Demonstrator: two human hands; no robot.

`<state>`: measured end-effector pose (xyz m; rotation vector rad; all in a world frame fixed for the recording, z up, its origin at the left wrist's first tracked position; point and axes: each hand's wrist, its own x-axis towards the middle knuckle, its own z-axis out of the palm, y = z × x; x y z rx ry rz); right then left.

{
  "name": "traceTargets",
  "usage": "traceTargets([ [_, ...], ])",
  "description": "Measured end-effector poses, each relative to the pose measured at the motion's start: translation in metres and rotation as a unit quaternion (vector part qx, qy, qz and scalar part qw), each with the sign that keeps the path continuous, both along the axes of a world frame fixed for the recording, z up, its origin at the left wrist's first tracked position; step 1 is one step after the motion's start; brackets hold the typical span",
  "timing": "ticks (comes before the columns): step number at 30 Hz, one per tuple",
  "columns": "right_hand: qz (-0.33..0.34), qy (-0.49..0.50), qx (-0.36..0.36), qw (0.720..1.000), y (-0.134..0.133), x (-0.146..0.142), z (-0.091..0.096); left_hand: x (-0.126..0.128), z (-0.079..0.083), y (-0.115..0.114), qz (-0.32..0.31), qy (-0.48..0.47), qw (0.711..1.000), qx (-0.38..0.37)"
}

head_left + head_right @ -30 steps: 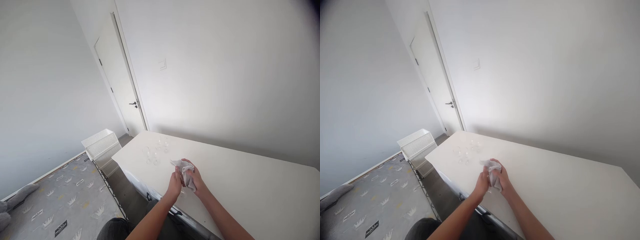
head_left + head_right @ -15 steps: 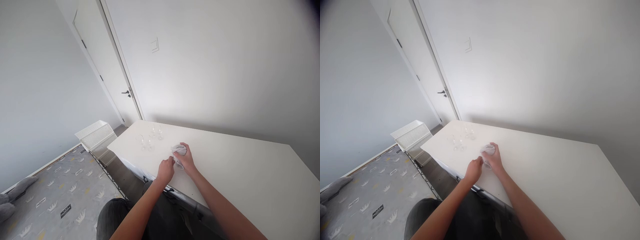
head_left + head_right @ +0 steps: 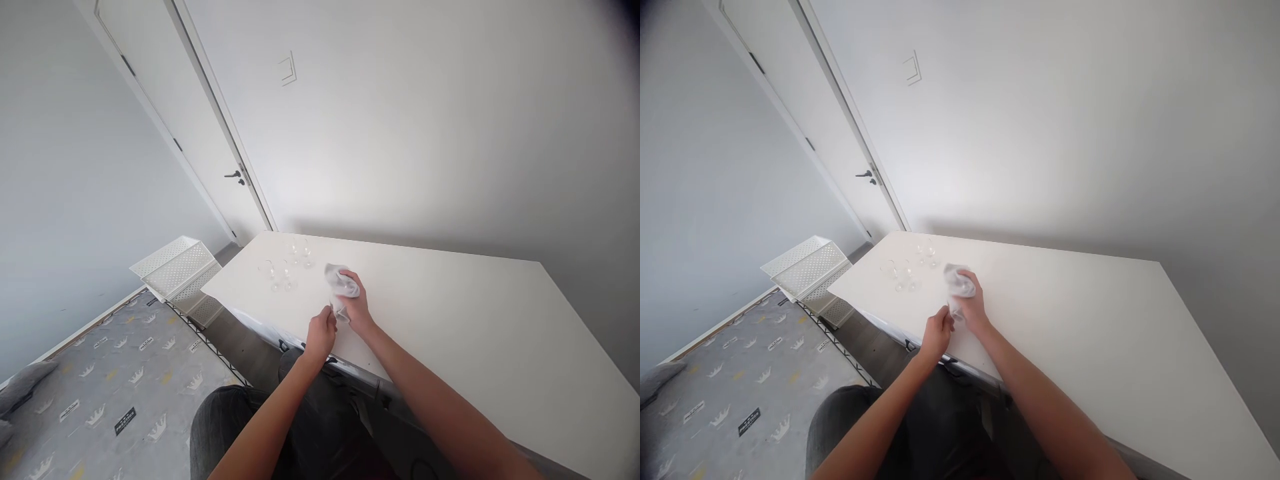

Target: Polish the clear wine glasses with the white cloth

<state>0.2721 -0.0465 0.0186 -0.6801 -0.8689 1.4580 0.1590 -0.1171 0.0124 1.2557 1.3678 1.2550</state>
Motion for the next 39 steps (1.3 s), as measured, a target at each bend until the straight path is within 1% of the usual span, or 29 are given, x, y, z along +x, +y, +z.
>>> traceTargets([
  [1, 0.018, 0.010, -0.022, 1.000, 0.002, 0.002, 0.001, 0.002, -0.001, -0.001, -0.009, -0.016, 1.000, -0.007],
  [3, 0.093, 0.008, -0.072, 0.993, 0.003, 0.004, 0.001, 0.006, -0.002, -0.001, -0.022, -0.051, 0.998, -0.022],
  [5, 0.164, -0.022, -0.085, 0.982, 0.003, 0.003, -0.001, 0.008, 0.000, 0.002, -0.024, -0.081, 0.996, -0.039],
  [6, 0.180, -0.036, -0.080, 0.980, 0.002, 0.001, -0.002, 0.008, 0.001, 0.004, -0.022, -0.090, 0.995, -0.047],
  [8, 0.178, -0.055, -0.056, 0.981, 0.000, -0.003, -0.004, 0.005, 0.004, 0.008, -0.008, -0.095, 0.994, -0.057],
  [12, 0.120, -0.091, -0.005, 0.989, 0.001, -0.011, -0.010, -0.006, 0.007, 0.011, 0.052, -0.052, 0.996, -0.046],
  [15, 0.095, -0.112, -0.015, 0.989, 0.005, -0.012, -0.014, -0.019, 0.012, 0.008, 0.133, 0.007, 0.991, -0.022],
  [17, 0.092, -0.120, -0.029, 0.988, 0.006, -0.011, -0.015, -0.029, 0.022, 0.007, 0.189, 0.037, 0.981, 0.007],
  [18, 0.103, -0.122, -0.032, 0.987, 0.005, -0.009, -0.014, -0.034, 0.029, 0.007, 0.203, 0.043, 0.978, 0.026],
  [19, 0.123, -0.123, -0.032, 0.984, 0.003, -0.009, -0.013, -0.038, 0.037, 0.008, 0.201, 0.037, 0.978, 0.045],
  [20, 0.152, -0.123, -0.028, 0.980, 0.000, -0.008, -0.012, -0.042, 0.046, 0.009, 0.173, 0.019, 0.983, 0.059],
  [23, 0.258, -0.126, -0.013, 0.958, -0.013, -0.010, -0.007, -0.045, 0.068, 0.015, 0.023, -0.050, 0.997, 0.060],
  [24, 0.284, -0.127, -0.007, 0.950, -0.017, -0.012, -0.006, -0.044, 0.073, 0.016, -0.007, -0.057, 0.997, 0.053],
  [25, 0.301, -0.129, 0.000, 0.945, -0.021, -0.014, -0.006, -0.042, 0.077, 0.017, -0.013, -0.052, 0.997, 0.049],
  [26, 0.306, -0.131, 0.008, 0.943, -0.023, -0.016, -0.006, -0.038, 0.080, 0.016, 0.002, -0.041, 0.998, 0.053],
  [27, 0.300, -0.133, 0.017, 0.945, -0.024, -0.018, -0.006, -0.034, 0.081, 0.014, 0.032, -0.031, 0.997, 0.062],
  [30, 0.229, -0.137, 0.041, 0.963, -0.025, -0.021, -0.007, -0.023, 0.083, 0.008, 0.124, 0.012, 0.985, 0.118],
  [31, 0.215, -0.134, 0.048, 0.966, -0.025, -0.022, -0.007, -0.021, 0.084, 0.007, 0.136, 0.018, 0.982, 0.132],
  [32, 0.216, -0.130, 0.053, 0.966, -0.025, -0.021, -0.007, -0.020, 0.085, 0.008, 0.130, 0.014, 0.982, 0.136],
  [33, 0.235, -0.126, 0.058, 0.962, -0.025, -0.021, -0.006, -0.021, 0.086, 0.009, 0.113, 0.002, 0.985, 0.131],
  [35, 0.302, -0.115, 0.053, 0.945, -0.026, -0.020, -0.004, -0.025, 0.088, 0.012, 0.065, -0.037, 0.992, 0.105],
  [36, 0.317, -0.107, 0.042, 0.941, -0.026, -0.020, -0.003, -0.027, 0.088, 0.014, 0.052, -0.051, 0.993, 0.094],
  [37, 0.310, -0.098, 0.028, 0.945, -0.025, -0.020, -0.002, -0.029, 0.089, 0.015, 0.056, -0.056, 0.992, 0.094],
  [38, 0.285, -0.086, 0.014, 0.955, -0.024, -0.021, -0.002, -0.031, 0.088, 0.015, 0.080, -0.054, 0.990, 0.106],
  [39, 0.247, -0.073, 0.002, 0.966, -0.021, -0.021, -0.002, -0.031, 0.088, 0.014, 0.117, -0.048, 0.984, 0.124],
])
